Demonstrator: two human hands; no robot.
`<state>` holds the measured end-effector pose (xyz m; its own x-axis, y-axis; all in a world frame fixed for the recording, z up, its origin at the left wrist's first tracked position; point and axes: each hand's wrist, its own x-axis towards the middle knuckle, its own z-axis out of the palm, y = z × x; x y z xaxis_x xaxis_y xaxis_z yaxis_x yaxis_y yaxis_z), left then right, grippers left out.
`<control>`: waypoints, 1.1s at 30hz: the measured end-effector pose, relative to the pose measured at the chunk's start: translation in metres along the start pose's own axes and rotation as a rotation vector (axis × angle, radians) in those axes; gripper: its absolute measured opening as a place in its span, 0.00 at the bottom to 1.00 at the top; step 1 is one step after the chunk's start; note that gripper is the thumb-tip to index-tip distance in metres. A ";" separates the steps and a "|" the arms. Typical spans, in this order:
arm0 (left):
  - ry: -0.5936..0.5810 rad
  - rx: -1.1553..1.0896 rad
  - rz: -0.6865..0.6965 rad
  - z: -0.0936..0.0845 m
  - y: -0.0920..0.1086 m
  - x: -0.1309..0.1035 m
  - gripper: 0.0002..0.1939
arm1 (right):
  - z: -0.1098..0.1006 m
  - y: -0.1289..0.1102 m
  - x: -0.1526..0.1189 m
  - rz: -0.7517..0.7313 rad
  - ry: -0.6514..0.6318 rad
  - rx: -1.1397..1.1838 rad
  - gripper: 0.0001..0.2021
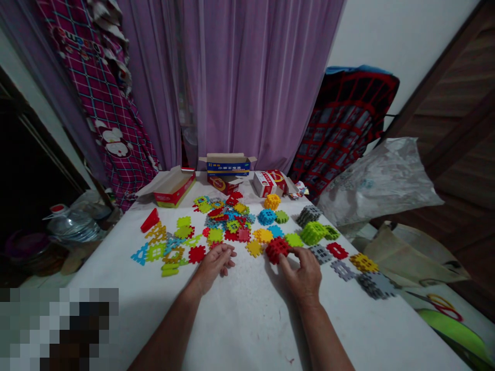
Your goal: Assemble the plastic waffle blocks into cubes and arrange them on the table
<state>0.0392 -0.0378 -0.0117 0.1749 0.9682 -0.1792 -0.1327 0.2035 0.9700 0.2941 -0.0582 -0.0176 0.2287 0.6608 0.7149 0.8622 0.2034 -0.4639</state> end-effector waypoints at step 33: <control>0.242 1.231 0.445 -0.039 0.047 0.095 0.19 | 0.087 -0.083 -0.012 0.196 -0.515 0.615 0.11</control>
<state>0.0115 0.0689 0.0101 0.1530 0.9447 0.2902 0.8523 -0.2748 0.4451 0.1806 -0.0199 -0.0334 -0.0153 0.9435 0.3311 0.3925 0.3102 -0.8659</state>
